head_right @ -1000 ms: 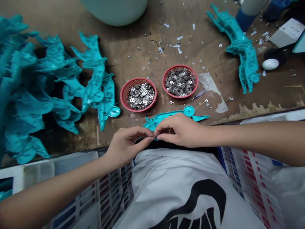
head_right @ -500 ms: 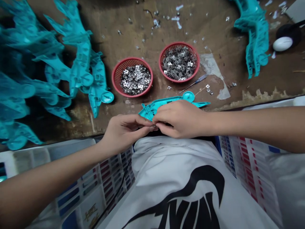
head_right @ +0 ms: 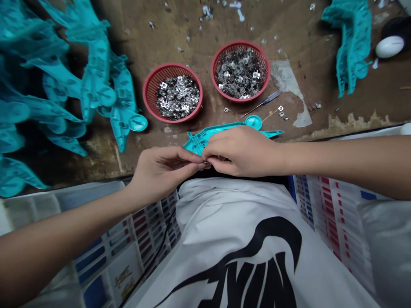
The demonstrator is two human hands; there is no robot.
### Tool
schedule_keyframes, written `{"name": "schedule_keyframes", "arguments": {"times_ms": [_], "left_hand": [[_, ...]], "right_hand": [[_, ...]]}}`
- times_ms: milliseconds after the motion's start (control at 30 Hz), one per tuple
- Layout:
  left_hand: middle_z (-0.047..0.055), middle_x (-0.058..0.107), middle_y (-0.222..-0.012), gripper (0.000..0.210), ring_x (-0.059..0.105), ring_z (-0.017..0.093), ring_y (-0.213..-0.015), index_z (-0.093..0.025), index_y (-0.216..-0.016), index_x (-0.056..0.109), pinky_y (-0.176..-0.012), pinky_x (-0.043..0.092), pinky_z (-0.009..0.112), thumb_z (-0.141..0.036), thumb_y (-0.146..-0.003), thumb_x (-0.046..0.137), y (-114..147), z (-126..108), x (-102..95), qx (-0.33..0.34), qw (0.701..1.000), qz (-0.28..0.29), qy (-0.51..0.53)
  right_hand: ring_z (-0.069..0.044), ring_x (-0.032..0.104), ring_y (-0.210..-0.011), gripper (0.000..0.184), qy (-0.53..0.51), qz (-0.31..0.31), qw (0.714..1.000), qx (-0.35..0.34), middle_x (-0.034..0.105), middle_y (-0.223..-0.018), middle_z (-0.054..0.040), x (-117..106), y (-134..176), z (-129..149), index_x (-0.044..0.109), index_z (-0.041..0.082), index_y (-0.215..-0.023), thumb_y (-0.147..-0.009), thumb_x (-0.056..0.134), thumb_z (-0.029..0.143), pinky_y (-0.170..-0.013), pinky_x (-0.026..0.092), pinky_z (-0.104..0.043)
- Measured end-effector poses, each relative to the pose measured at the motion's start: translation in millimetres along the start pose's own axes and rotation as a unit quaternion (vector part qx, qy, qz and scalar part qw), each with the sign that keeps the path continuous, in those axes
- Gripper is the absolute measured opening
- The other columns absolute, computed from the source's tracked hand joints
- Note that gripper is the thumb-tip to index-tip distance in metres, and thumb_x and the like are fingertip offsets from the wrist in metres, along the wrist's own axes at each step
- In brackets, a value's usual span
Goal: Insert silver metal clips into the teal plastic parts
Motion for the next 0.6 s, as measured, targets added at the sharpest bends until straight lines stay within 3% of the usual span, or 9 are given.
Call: {"name": "schedule_keyframes", "arguments": {"times_ms": [233, 433, 600], "left_hand": [[0.007, 0.096, -0.097, 0.023, 0.096, 0.029, -0.096, -0.026, -0.092, 0.090, -0.096, 0.084, 0.042, -0.048, -0.095, 0.097, 1.5, 2.6, 2.7, -0.010, 1.000, -0.002, 0.000], [0.000, 0.089, -0.093, 0.050, 0.096, 0.027, -0.094, -0.031, -0.109, 0.066, -0.092, 0.083, 0.038, -0.058, -0.092, 0.105, 1.5, 6.9, 3.6, -0.011, 0.999, -0.017, 0.039], [0.000, 0.085, -0.099, 0.050, 0.096, 0.025, -0.098, -0.032, -0.104, 0.058, -0.094, 0.082, 0.036, -0.058, -0.098, 0.100, 2.0, 6.4, 4.5, 0.027, 0.999, -0.009, 0.014]], "right_hand": [[-0.021, 0.081, -0.094, 0.032, 0.003, 0.007, 1.000, -0.001, 0.093, -0.109, -0.0069, -1.4, 2.3, -1.1, 0.092, 0.020, -0.116, -0.122, 0.060, 0.022, -0.085, 0.055, -0.032], [-0.022, 0.078, -0.094, 0.031, -0.013, 0.023, 1.000, 0.009, 0.091, -0.107, -0.0072, 2.1, 1.7, -1.6, 0.090, 0.020, -0.116, -0.122, 0.059, 0.022, -0.084, 0.052, -0.032], [-0.021, 0.073, -0.090, 0.030, -0.052, 0.043, 0.998, 0.006, 0.085, -0.103, -0.0071, 3.3, -0.7, 0.9, 0.084, 0.019, -0.113, -0.120, 0.055, 0.020, -0.084, 0.050, -0.032]]}}
Point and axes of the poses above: each hand's wrist, its own y-axis away from the middle knuckle, its own x-axis out of the palm, z = x × y, the point moved 4 cm from there along -y, towards the middle knuckle
